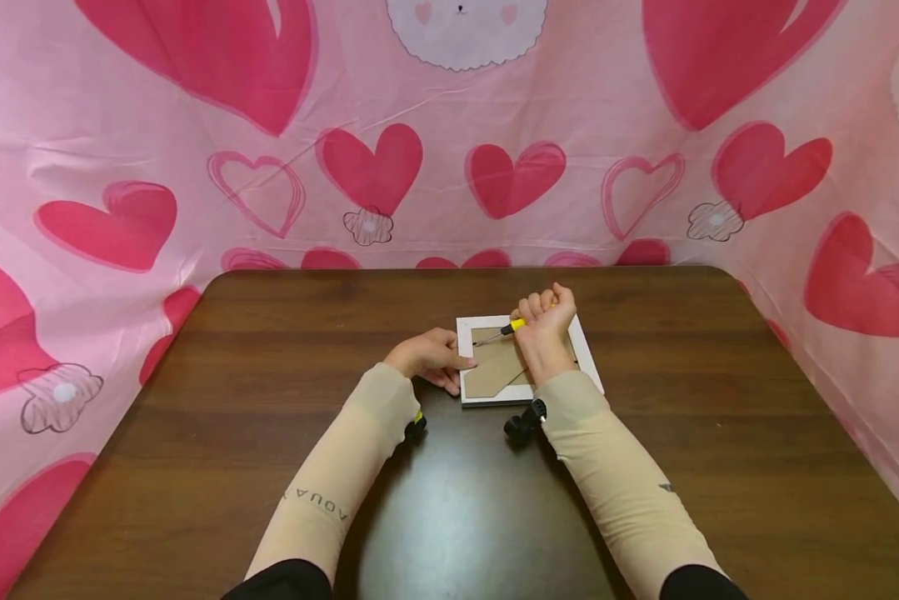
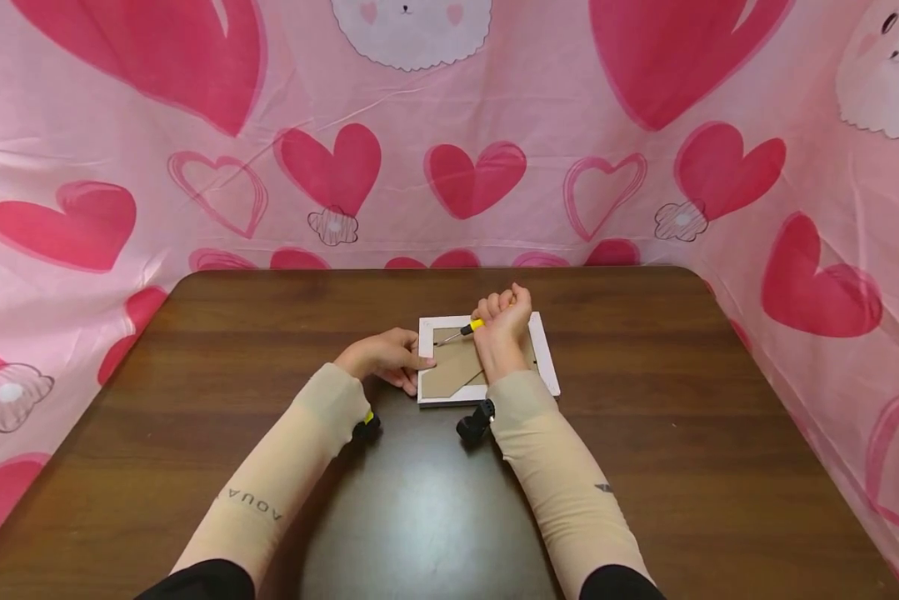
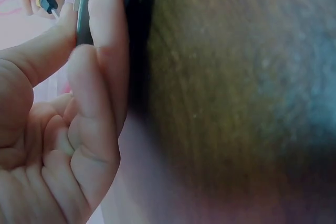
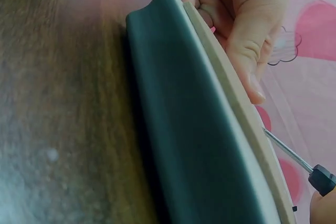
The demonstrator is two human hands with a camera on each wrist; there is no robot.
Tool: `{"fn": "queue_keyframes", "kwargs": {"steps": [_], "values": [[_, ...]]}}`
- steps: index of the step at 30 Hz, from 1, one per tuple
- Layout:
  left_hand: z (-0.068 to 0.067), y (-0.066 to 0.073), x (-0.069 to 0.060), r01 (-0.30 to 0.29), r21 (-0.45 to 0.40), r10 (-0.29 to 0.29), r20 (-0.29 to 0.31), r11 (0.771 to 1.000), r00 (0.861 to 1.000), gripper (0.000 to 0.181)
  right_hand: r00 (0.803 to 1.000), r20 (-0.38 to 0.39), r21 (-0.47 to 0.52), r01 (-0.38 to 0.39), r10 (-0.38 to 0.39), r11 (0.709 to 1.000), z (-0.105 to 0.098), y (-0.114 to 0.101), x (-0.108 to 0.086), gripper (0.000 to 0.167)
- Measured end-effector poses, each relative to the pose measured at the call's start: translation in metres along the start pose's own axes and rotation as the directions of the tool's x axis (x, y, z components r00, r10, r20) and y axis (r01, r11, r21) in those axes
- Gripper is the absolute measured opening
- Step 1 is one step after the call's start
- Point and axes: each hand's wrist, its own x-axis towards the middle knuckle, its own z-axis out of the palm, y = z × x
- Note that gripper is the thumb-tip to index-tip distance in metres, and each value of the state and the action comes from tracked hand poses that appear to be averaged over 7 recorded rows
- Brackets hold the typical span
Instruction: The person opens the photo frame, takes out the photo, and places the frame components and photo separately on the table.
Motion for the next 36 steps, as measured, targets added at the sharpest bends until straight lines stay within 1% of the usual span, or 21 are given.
{"fn": "queue_keyframes", "kwargs": {"steps": [4, 9, 13, 17, 21, 26, 28, 30, 33, 35, 36], "values": [[0.0, 0.004, -0.001, 0.027, -0.003, -0.027, 0.021, 1.0, 0.999, 0.022, 1.0, 0.0, 0.002, 0.027, -0.027, 1.0, -0.002, 0.001, -0.001, 0.061], [0.001, 0.01, -0.003, 0.036, 0.01, -0.036, 0.037, 0.999, 0.999, 0.019, 0.999, 0.008, 0.057, 0.053, -0.054, 0.997, -0.003, 0.002, -0.004, 0.058], [0.002, 0.011, -0.002, 0.048, 0.004, -0.048, 0.042, 0.999, 0.998, 0.019, 0.997, -0.014, 0.092, 0.081, -0.08, 0.992, -0.003, 0.004, -0.006, 0.056], [0.002, 0.01, -0.001, 0.069, -0.005, -0.068, 0.038, 0.998, 0.997, 0.018, 0.996, -0.013, 0.114, 0.094, -0.093, 0.989, -0.002, 0.008, -0.008, 0.057], [0.002, 0.009, 0.001, 0.07, -0.009, -0.07, 0.033, 0.997, 0.997, 0.018, 0.991, -0.014, 0.098, 0.131, -0.13, 0.987, 0.0, 0.011, -0.011, 0.059], [0.003, 0.008, 0.002, 0.068, 0.004, -0.068, 0.036, 0.998, 0.997, 0.017, 0.988, -0.026, 0.09, 0.156, -0.154, 0.984, -0.001, 0.013, -0.015, 0.058], [0.004, 0.008, 0.002, 0.067, 0.014, -0.068, 0.037, 0.998, 0.997, 0.017, 0.987, 0.011, 0.055, 0.16, -0.161, 0.986, 0.001, 0.014, -0.016, 0.058], [0.004, 0.01, 0.001, 0.065, 0.02, -0.066, 0.034, 0.998, 0.997, 0.018, 0.978, 0.082, -0.027, 0.193, -0.19, 0.981, 0.006, 0.016, -0.017, 0.057], [0.002, 0.011, -0.001, 0.061, 0.02, -0.062, 0.023, 0.998, 0.998, 0.019, 0.955, 0.176, -0.14, 0.262, -0.237, 0.955, 0.016, 0.022, -0.018, 0.055], [0.001, 0.011, -0.001, 0.068, 0.019, -0.068, 0.026, 0.998, 0.997, 0.019, 0.939, 0.207, -0.184, 0.312, -0.273, 0.932, 0.02, 0.026, -0.018, 0.054], [0.0, 0.011, -0.001, 0.07, 0.023, -0.07, 0.029, 0.997, 0.997, 0.02, 0.933, 0.216, -0.189, 0.328, -0.287, 0.925, 0.022, 0.027, -0.018, 0.054]]}}
